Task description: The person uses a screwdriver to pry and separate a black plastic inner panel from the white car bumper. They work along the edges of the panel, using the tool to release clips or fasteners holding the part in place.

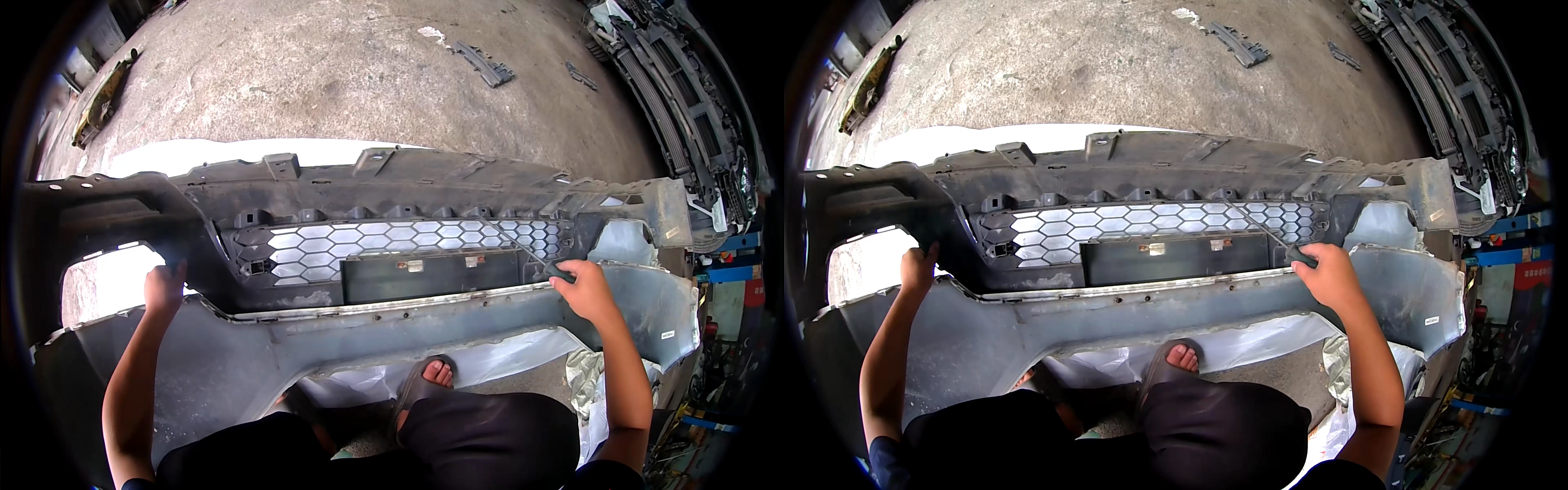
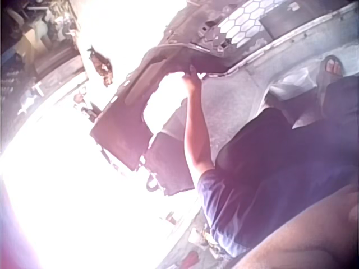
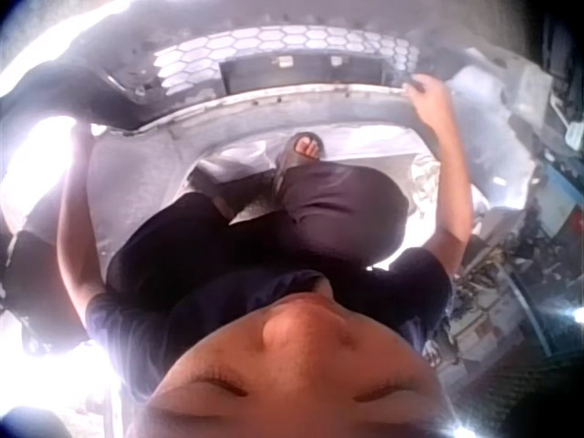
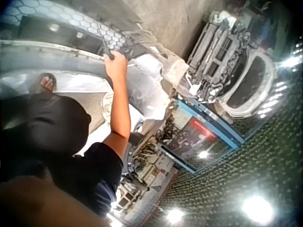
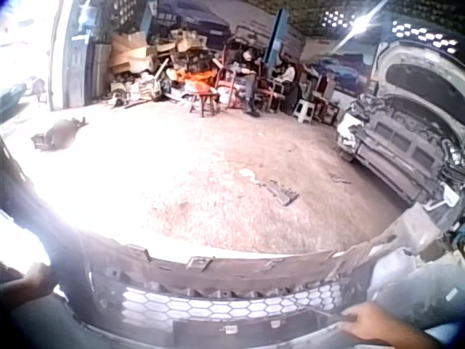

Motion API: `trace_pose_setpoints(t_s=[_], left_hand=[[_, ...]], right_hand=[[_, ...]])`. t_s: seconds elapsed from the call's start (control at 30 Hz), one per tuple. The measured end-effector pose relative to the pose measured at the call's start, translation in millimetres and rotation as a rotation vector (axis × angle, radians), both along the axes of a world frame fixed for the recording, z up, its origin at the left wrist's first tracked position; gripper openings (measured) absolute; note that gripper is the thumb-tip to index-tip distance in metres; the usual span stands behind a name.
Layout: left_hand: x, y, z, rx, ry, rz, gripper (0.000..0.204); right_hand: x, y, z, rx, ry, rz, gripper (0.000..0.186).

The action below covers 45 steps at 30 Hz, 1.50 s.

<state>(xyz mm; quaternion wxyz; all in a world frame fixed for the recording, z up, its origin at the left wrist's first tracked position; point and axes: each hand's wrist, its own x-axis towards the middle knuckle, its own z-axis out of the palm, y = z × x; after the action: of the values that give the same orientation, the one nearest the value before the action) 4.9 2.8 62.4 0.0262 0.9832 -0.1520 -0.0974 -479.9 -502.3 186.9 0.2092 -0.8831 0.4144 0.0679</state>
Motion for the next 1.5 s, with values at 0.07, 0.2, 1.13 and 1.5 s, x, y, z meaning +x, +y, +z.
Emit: trace_pose_setpoints(t_s=[0.07, 0.2, 1.13, 1.5], left_hand=[[0.6, 0.0, 0.1, -0.003, 0.001, -0.007, 0.054], [3.8, 8.2, -10.0, -0.095, -0.063, -0.056, 0.058], [12.7, 23.0, -24.5, -0.285, 0.009, -0.048, 0.051], [7.0, 13.1, -5.4, -0.248, 0.129, 0.003, 0.043]], right_hand=[[3.6, 0.9, 1.1, 0.019, 0.03, -0.007, 0.03], [4.4, 0.2, 2.8, 0.016, 0.052, 0.008, 0.031], [134.5, -51.3, 63.5, -0.196, 0.607, 0.554, 0.019], [107.4, -87.2, 48.4, -0.406, 0.628, 1.192, 0.048]])
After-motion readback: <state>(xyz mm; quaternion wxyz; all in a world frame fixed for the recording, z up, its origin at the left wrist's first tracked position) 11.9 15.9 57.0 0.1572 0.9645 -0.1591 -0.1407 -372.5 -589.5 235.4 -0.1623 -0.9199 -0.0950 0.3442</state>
